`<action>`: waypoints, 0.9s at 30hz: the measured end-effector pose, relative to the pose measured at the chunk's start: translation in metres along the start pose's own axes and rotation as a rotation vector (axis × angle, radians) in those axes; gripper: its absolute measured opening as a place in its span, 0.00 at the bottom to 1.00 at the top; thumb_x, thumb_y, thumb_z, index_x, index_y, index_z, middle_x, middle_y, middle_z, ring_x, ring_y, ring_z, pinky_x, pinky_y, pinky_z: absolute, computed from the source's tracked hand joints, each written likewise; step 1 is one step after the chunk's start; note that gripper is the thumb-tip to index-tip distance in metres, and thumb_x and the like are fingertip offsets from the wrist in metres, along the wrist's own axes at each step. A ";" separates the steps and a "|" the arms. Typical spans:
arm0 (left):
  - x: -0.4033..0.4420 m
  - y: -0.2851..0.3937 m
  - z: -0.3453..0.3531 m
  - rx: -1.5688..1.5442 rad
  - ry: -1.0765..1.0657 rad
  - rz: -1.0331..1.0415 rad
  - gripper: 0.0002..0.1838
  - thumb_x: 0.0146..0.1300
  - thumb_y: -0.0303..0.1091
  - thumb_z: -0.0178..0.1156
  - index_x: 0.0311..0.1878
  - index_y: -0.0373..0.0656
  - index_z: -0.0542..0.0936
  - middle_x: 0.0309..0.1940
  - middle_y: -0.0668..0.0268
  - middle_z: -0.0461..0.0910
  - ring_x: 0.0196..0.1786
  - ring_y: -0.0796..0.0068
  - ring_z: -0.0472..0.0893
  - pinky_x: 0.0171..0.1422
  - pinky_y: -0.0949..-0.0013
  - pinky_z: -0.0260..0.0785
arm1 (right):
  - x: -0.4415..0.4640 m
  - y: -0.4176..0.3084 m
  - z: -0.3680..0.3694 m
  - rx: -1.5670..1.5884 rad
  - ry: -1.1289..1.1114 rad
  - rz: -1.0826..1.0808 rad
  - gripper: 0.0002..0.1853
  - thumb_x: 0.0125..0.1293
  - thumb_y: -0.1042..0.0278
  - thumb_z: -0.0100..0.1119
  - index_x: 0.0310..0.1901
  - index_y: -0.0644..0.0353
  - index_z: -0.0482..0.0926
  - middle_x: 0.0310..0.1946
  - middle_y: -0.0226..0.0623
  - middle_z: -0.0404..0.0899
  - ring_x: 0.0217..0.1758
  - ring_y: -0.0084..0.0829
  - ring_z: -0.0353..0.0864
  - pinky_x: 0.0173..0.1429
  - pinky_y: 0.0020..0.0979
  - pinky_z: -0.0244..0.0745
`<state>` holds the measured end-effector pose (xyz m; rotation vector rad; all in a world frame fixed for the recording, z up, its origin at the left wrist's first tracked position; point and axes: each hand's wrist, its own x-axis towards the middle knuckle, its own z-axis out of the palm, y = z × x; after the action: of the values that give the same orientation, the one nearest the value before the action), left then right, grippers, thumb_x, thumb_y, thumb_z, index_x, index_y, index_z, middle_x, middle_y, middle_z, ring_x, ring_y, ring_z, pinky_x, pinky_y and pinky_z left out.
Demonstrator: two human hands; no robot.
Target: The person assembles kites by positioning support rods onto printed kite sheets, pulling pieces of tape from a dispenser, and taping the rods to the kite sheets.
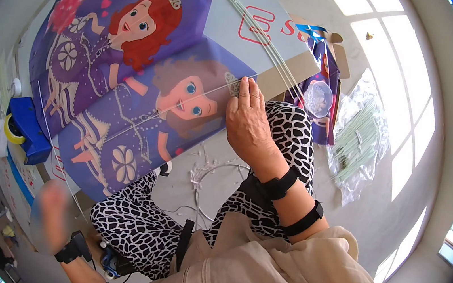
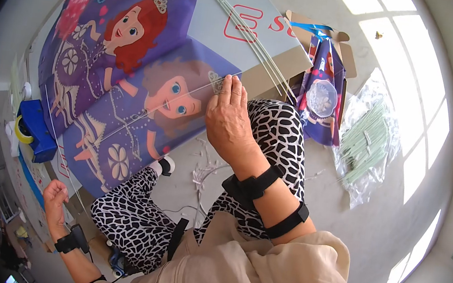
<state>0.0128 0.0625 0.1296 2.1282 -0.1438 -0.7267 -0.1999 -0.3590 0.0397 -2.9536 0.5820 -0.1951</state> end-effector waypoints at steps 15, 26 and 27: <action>-0.001 0.001 -0.001 0.045 -0.016 -0.002 0.01 0.53 0.24 0.54 0.28 0.39 0.71 0.21 0.74 0.67 0.25 0.85 0.64 0.31 0.79 0.56 | -0.005 0.011 0.002 0.362 0.099 0.085 0.13 0.54 0.82 0.50 0.42 0.77 0.69 0.59 0.69 0.62 0.67 0.62 0.58 0.71 0.46 0.55; -0.093 0.084 -0.006 -0.062 -0.071 0.253 0.06 0.49 0.26 0.56 0.26 0.39 0.69 0.20 0.69 0.65 0.23 0.81 0.62 0.30 0.77 0.54 | -0.008 0.014 0.002 0.481 0.201 0.156 0.07 0.54 0.80 0.56 0.35 0.74 0.73 0.59 0.58 0.68 0.68 0.52 0.62 0.68 0.40 0.62; -0.105 0.097 -0.002 -0.021 -0.085 0.332 0.07 0.49 0.26 0.59 0.26 0.40 0.68 0.20 0.68 0.64 0.22 0.78 0.61 0.30 0.76 0.55 | -0.008 0.014 0.002 0.485 0.204 0.154 0.07 0.54 0.80 0.56 0.35 0.74 0.73 0.59 0.58 0.68 0.68 0.52 0.62 0.68 0.40 0.62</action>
<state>-0.0580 0.0398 0.2523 1.9882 -0.5190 -0.6168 -0.2124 -0.3683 0.0347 -2.4263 0.6721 -0.5422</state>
